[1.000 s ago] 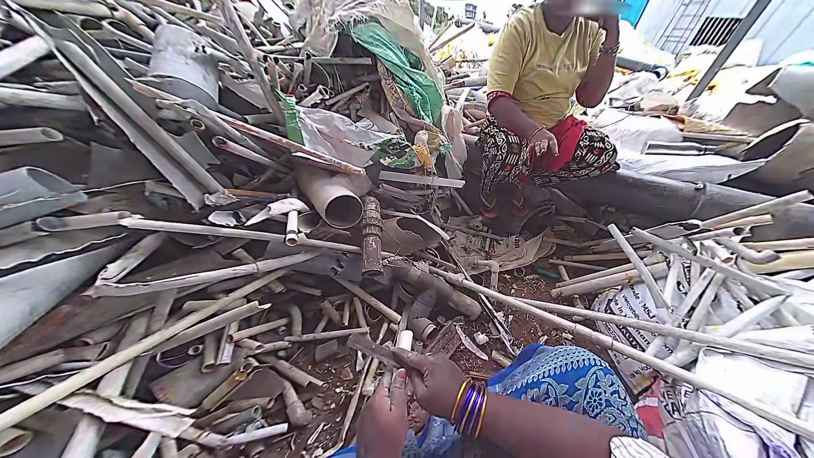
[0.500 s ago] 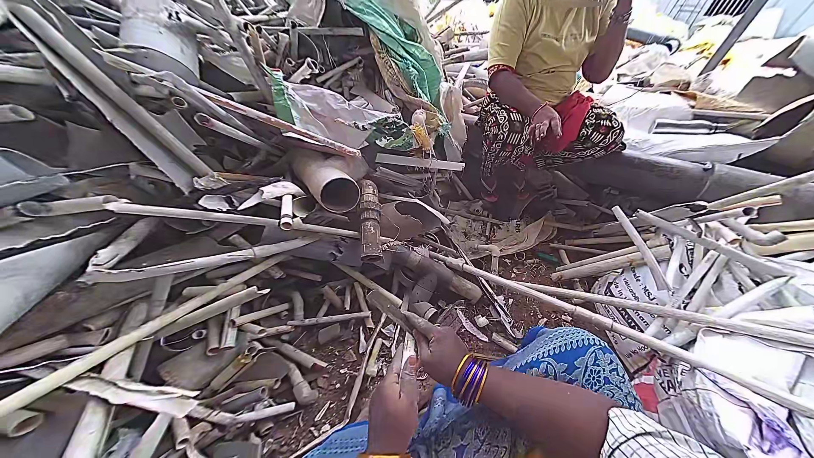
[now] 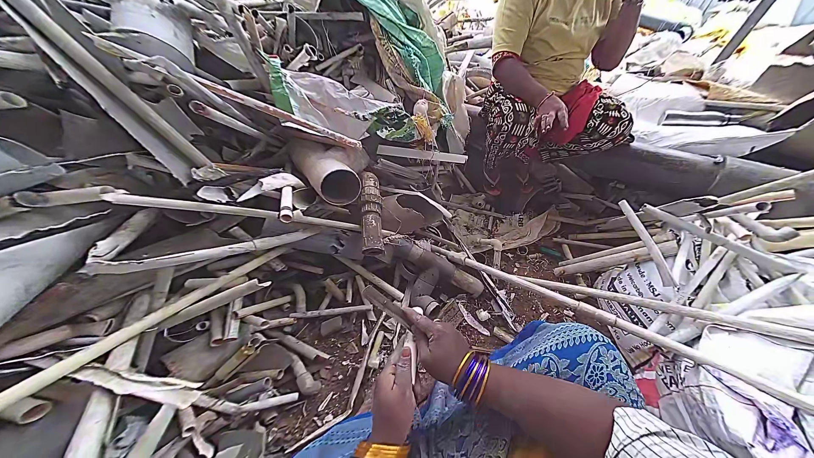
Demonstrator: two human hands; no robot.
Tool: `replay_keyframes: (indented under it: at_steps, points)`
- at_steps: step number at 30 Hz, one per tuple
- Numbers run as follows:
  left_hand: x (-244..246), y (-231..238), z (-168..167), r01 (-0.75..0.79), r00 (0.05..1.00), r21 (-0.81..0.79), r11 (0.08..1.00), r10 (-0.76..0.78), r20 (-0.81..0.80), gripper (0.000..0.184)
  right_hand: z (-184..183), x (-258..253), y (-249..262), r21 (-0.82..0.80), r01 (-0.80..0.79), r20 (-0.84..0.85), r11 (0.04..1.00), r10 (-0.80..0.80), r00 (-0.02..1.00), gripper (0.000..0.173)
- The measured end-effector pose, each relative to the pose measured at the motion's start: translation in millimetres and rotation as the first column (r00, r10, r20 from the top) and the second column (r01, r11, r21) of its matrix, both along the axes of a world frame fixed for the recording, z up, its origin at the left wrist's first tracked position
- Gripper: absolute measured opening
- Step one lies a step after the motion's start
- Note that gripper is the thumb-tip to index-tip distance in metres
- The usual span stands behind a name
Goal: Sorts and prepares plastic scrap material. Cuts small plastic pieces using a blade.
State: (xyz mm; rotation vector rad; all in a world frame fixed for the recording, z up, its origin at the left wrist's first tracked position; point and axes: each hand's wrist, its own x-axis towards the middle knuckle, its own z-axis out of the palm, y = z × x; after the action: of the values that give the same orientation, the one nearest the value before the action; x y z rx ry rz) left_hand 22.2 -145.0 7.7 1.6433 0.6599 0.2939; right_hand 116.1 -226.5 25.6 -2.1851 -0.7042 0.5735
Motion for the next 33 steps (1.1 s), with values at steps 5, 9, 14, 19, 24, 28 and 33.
replay_keyframes:
  at_steps: [5,9,14,19,24,28,33]
  points:
    - [2.7,-0.6,-0.6,-0.087,0.996,-0.27,0.959,0.092,0.008,0.047,6.5,-7.6,0.0,-0.081,-0.033,-0.045,0.996,0.029,0.999,0.05]
    - [5.4,-2.4,0.8,-0.118,0.991,-0.344,0.932,0.13,0.011,0.048,5.7,-5.8,0.0,-0.012,-0.03,-0.02,0.999,0.03,0.999,0.049]
    - [2.8,-3.2,-1.7,-0.049,0.998,-0.304,0.951,0.058,0.02,0.047,8.7,3.7,2.3,-0.082,0.024,-0.048,0.996,-0.028,0.998,0.05]
    - [2.8,0.5,-0.1,-0.003,0.998,-0.295,0.956,0.02,0.055,0.031,8.3,2.3,1.8,-0.089,0.001,-0.035,0.996,-0.004,0.999,0.05]
    - [1.8,0.4,0.8,-0.011,0.998,-0.279,0.96,0.029,0.06,0.034,14.3,-4.9,3.1,-0.125,-0.054,-0.074,0.991,0.045,0.996,0.05]
    - [1.2,4.8,1.5,-0.037,0.998,-0.25,0.968,0.049,0.041,0.035,14.5,-4.5,3.3,-0.073,-0.069,-0.084,0.995,0.063,0.994,0.049]
    - [-0.4,-1.6,7.6,-0.057,0.996,-0.304,0.951,0.076,0.048,0.037,17.5,-6.3,3.3,-0.062,-0.017,-0.064,0.998,0.013,0.998,0.049]
